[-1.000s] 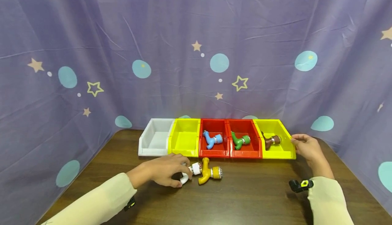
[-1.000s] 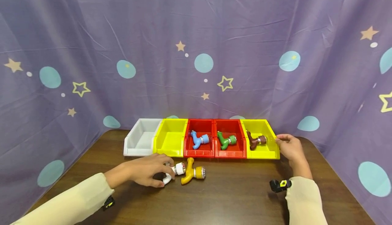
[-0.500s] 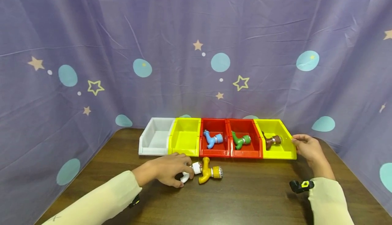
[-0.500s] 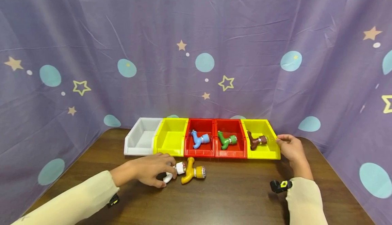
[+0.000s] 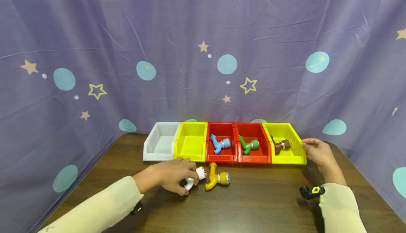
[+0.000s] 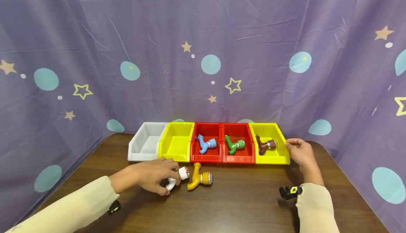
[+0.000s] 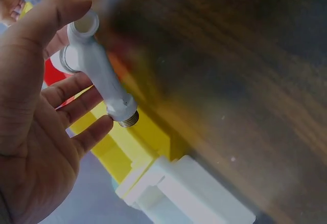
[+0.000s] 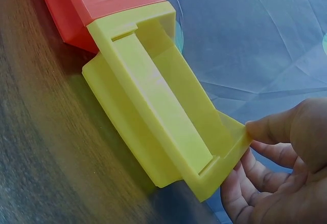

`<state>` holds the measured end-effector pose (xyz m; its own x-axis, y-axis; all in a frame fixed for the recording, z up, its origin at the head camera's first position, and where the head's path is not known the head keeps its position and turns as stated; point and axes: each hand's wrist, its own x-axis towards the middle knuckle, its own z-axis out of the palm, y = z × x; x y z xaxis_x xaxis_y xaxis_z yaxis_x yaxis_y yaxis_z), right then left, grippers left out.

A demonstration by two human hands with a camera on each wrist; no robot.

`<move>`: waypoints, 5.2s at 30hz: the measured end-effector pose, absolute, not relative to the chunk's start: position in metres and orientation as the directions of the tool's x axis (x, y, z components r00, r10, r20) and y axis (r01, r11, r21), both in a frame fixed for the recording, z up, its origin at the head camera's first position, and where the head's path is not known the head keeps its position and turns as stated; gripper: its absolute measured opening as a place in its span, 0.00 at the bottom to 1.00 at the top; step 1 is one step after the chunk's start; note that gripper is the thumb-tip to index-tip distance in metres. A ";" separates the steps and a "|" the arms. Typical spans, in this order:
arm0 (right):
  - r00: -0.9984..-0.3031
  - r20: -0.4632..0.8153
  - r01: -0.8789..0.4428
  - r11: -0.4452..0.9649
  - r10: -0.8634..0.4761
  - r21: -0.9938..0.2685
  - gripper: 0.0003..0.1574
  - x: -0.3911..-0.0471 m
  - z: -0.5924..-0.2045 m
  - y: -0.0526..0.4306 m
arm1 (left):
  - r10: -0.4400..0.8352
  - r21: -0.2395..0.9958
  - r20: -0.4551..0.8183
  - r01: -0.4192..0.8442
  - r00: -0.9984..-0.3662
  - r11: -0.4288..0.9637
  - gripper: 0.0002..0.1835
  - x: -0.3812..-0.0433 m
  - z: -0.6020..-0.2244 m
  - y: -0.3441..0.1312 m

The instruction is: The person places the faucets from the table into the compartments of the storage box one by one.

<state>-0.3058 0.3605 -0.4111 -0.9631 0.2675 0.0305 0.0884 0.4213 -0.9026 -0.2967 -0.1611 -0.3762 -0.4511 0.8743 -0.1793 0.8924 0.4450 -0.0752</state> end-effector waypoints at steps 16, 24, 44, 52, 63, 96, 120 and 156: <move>-0.966 0.040 0.070 0.406 0.255 -0.911 0.27 -0.306 -0.412 0.363 | 0.891 -0.242 -0.093 0.878 -0.445 0.413 0.16 -0.302 -0.336 -0.158; -0.967 0.058 0.048 0.403 0.248 -0.914 0.26 -0.307 -0.413 0.362 | 0.868 -0.256 -0.057 0.848 -0.493 0.465 0.15 -0.319 -0.327 -0.163; -0.966 0.055 0.049 0.387 0.254 -0.921 0.26 -0.308 -0.416 0.362 | 0.777 -0.169 -0.088 0.778 -0.623 0.605 0.16 -0.376 -0.337 -0.155; -0.966 0.044 0.063 0.392 0.256 -0.918 0.28 -0.308 -0.416 0.363 | 0.765 -0.198 -0.091 0.765 -0.637 0.613 0.16 -0.394 -0.343 -0.150; -0.966 0.045 0.055 0.371 0.256 -0.927 0.27 -0.308 -0.416 0.364 | 0.750 -0.252 -0.139 0.755 -0.647 0.605 0.15 -0.403 -0.345 -0.142; -0.966 0.053 0.043 0.361 0.252 -0.931 0.26 -0.311 -0.414 0.362 | 0.704 -0.189 -0.198 0.731 -0.682 0.655 0.12 -0.413 -0.374 -0.142; -0.960 0.050 0.062 0.382 0.275 -0.922 0.26 -0.308 -0.415 0.361 | 0.791 -0.206 0.107 0.765 -0.603 0.611 0.10 -0.387 -0.361 -0.145; -0.960 0.046 0.066 0.388 0.274 -0.919 0.27 -0.308 -0.418 0.361 | 0.919 0.008 0.185 0.936 -0.347 0.352 0.20 -0.325 -0.391 -0.114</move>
<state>-0.3077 0.3611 -0.4176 -0.9605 0.2744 0.0464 0.0665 0.3883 -0.9191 -0.3254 -0.1138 -0.3911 -0.3472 0.9194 0.1850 0.9360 0.3518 0.0084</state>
